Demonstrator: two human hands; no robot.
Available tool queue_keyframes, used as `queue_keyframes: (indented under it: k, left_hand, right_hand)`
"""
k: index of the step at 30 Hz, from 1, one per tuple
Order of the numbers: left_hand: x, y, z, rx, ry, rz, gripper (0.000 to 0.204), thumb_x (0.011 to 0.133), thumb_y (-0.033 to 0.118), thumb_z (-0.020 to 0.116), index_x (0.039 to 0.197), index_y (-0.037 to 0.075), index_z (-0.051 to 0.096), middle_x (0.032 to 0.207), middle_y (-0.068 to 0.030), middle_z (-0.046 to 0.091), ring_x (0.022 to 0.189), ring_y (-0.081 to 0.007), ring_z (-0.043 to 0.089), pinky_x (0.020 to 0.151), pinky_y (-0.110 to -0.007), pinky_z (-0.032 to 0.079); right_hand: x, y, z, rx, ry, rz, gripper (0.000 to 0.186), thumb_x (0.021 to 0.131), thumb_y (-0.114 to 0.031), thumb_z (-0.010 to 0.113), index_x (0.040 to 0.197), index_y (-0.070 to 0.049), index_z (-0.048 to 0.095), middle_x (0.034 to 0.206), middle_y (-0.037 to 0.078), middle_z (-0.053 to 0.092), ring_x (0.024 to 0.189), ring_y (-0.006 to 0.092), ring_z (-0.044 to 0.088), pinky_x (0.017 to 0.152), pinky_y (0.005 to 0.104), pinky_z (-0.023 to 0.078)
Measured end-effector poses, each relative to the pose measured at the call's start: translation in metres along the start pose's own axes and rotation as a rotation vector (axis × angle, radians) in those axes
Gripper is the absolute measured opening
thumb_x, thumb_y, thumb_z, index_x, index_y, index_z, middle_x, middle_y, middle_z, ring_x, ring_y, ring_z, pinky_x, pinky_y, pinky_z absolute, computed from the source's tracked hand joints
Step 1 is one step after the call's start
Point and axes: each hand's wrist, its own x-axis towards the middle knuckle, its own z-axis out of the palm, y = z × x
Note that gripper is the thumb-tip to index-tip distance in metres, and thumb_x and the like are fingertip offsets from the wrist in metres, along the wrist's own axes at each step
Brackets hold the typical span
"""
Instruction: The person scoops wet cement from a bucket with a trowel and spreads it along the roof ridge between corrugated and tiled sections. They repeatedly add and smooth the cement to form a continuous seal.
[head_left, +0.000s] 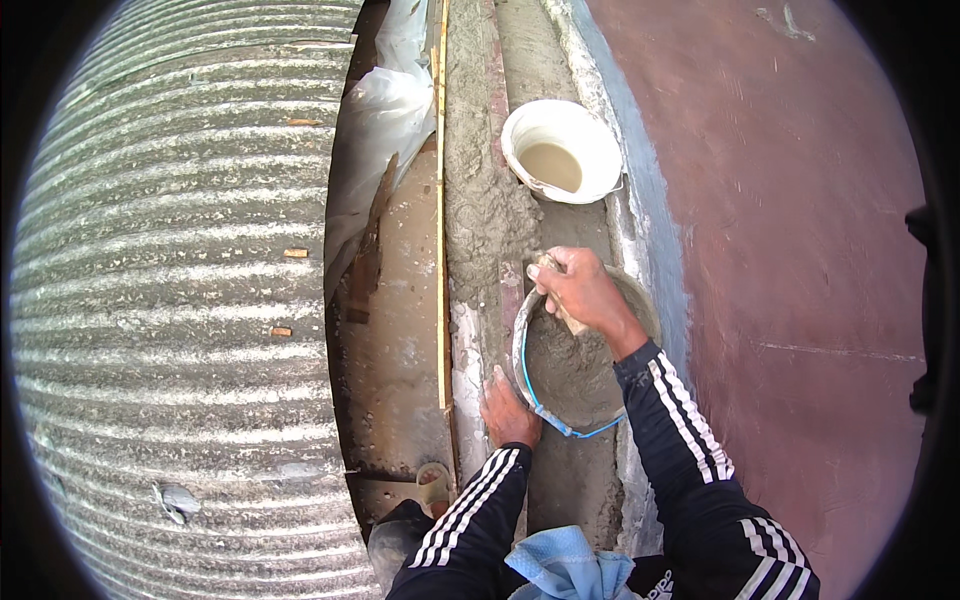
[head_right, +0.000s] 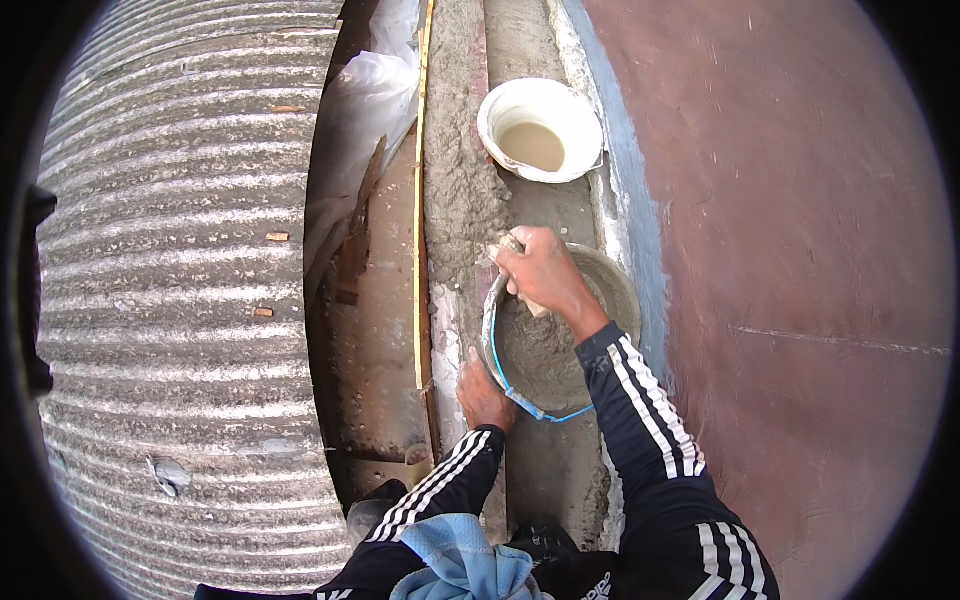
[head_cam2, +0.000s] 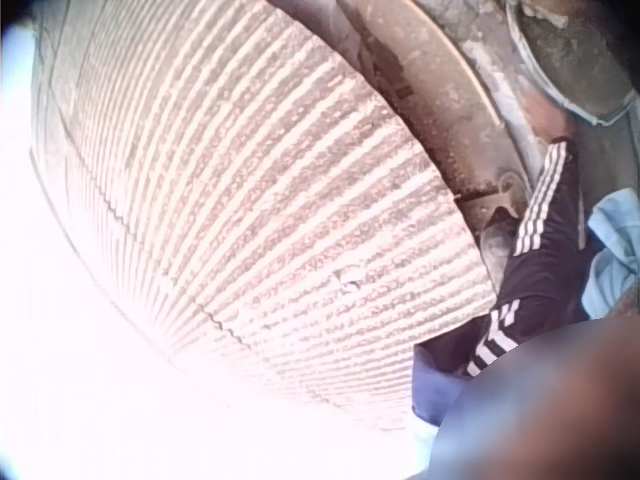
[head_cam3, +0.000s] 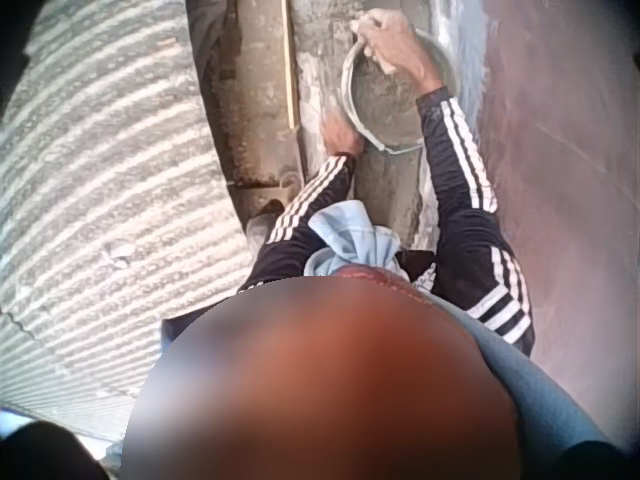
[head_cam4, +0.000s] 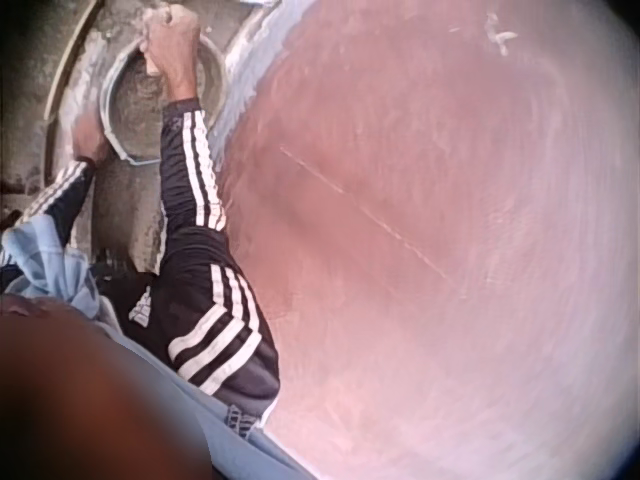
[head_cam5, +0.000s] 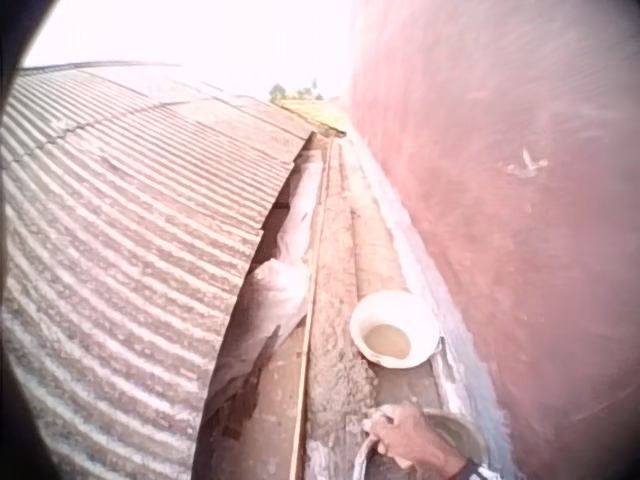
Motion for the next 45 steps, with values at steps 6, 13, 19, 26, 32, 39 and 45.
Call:
queue_keyframes:
  k: [6,13,19,26,32,39,45]
  left_hand:
    - [-0.001,0.001,-0.003,-0.045,-0.024,-0.022,0.101,0.093,0.045,0.076,0.169,-0.001,0.026,0.162,-0.0306,0.045,0.156,-0.048,0.037,0.129,-0.059,0.024]
    - [0.004,0.004,-0.013,-0.059,-0.061,-0.025,0.099,0.096,0.045,0.074,0.168,-0.003,0.027,0.166,-0.0271,0.043,0.156,-0.0479,0.036,0.13,-0.059,0.021]
    - [0.004,0.003,-0.011,-0.04,-0.058,-0.02,0.094,0.097,0.04,0.072,0.167,-0.003,0.027,0.168,-0.0255,0.042,0.156,-0.0477,0.037,0.13,-0.059,0.02]
    - [0.003,-0.006,0.0,0.018,0.005,0.043,0.08,0.098,0.025,0.064,0.165,-0.004,0.03,0.169,-0.0217,0.042,0.156,-0.047,0.038,0.129,-0.06,0.022]
    - [0.002,0.001,-0.005,-0.029,-0.014,0.013,0.087,0.096,0.028,0.07,0.166,-0.003,0.029,0.168,-0.0234,0.043,0.156,-0.0471,0.037,0.129,-0.06,0.022]
    - [0.002,0.001,-0.002,-0.031,0.005,0.009,0.095,0.096,0.04,0.072,0.168,-0.003,0.027,0.162,-0.0262,0.048,0.156,-0.0483,0.037,0.13,-0.059,0.022]
    - [0.001,0.002,-0.005,0.006,-0.008,0.004,0.098,0.094,0.035,0.074,0.169,-0.003,0.023,0.16,-0.0278,0.049,0.155,-0.0483,0.037,0.13,-0.058,0.022]
  right_hand:
    - [0.262,-0.039,0.002,0.871,-0.206,0.122,0.023,0.108,-0.016,0.064,0.118,0.003,0.056,0.097,0.016,0.07,0.068,0.0123,0.066,0.049,0.0237,0.057]
    - [0.29,-0.007,0.034,0.978,-0.344,0.149,0.021,0.108,-0.017,0.063,0.119,-0.001,0.055,0.104,0.019,0.07,0.071,0.02,0.069,0.054,0.0354,0.061]
    - [0.306,-0.006,0.049,0.835,-0.03,0.305,0.018,0.111,-0.018,0.06,0.116,-0.002,0.053,0.091,0.013,0.062,0.065,0.0253,0.066,0.049,0.041,0.058]
    - [0.376,-0.008,0.037,1.131,-0.144,0.116,0.023,0.112,-0.022,0.057,0.12,-0.002,0.047,0.102,0.019,0.062,0.074,0.0265,0.067,0.053,0.0373,0.058]
    - [0.331,0.011,0.015,1.171,-0.377,0.014,0.029,0.114,-0.028,0.055,0.124,-0.002,0.048,0.1,0.017,0.064,0.077,0.0244,0.067,0.058,0.0349,0.057]
    - [0.261,-0.007,0.04,0.954,-0.174,0.0,0.024,0.112,-0.022,0.06,0.117,0.001,0.056,0.095,0.013,0.066,0.071,0.022,0.068,0.056,0.0361,0.058]
    - [-0.002,0.014,-0.01,-0.148,0.097,-0.119,0.044,0.102,-0.022,0.071,0.132,0.008,0.059,0.109,0.024,0.074,0.087,0.033,0.076,0.07,0.0423,0.062]
